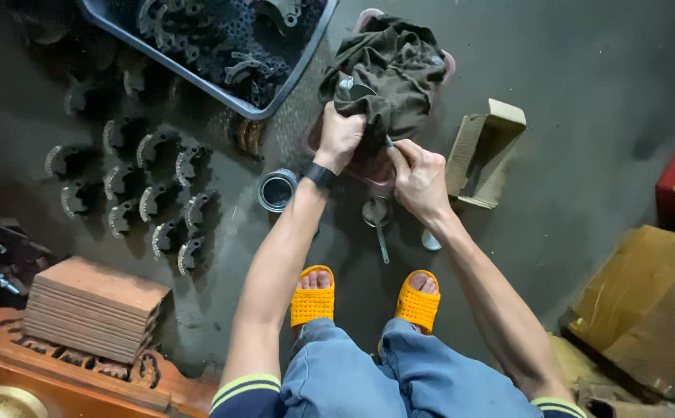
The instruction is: The person uses a spoon to scoop a white paste from a small container into a metal lid, adds a dark substance from a cloth, and stirs the mixture by hand using the spoon.
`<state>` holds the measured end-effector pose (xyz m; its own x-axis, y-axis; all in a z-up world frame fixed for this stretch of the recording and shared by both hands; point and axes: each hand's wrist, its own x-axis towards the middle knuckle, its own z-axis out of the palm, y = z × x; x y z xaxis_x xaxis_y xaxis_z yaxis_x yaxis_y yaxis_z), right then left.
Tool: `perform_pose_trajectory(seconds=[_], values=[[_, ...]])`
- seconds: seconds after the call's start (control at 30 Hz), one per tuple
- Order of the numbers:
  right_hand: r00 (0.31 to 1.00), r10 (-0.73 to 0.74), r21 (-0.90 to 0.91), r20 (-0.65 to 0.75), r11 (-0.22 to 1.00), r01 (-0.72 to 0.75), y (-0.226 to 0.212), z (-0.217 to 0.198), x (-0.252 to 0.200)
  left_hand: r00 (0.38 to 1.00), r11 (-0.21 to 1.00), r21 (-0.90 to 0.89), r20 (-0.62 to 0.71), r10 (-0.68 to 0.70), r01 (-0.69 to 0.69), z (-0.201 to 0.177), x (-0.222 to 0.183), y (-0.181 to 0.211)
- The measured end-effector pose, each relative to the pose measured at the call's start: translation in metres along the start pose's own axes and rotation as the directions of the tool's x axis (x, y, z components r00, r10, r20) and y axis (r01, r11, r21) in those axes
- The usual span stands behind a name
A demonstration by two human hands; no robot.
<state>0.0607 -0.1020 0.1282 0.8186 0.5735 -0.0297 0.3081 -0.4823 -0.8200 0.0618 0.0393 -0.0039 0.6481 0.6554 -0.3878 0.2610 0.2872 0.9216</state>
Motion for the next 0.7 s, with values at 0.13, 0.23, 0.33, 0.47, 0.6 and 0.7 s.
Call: perform_pose_trajectory(seconds=[0.13,0.23,0.33,0.47,0.6,0.7], values=[[0.999,0.031,-0.065,0.024,0.997,-0.029,-0.005,-0.014,-0.009,0.998,0.983,0.180,0.054,0.031,-0.040,-0.012,0.012,-0.009],[0.998,0.033,-0.141,0.053,0.990,-0.025,-0.005,-0.021,-0.013,0.988,0.954,0.269,0.110,0.108,-0.134,-0.024,0.009,0.012],[0.995,0.038,-0.181,0.087,0.983,-0.022,-0.012,-0.024,-0.015,0.937,0.889,0.318,0.220,0.270,-0.330,-0.032,0.002,0.027],[0.988,0.132,-0.210,0.083,0.971,-0.112,-0.019,-0.025,-0.013,0.897,0.834,0.333,0.219,0.385,-0.439,-0.028,0.001,0.034],[0.994,0.065,-0.282,0.085,0.958,-0.039,-0.015,-0.035,-0.016,0.915,0.859,0.315,0.168,0.368,-0.403,-0.015,-0.001,0.022],[0.994,0.068,-0.364,0.083,0.931,-0.034,-0.018,-0.052,-0.025,0.961,0.932,0.234,0.070,0.268,-0.277,-0.027,-0.007,0.025]])
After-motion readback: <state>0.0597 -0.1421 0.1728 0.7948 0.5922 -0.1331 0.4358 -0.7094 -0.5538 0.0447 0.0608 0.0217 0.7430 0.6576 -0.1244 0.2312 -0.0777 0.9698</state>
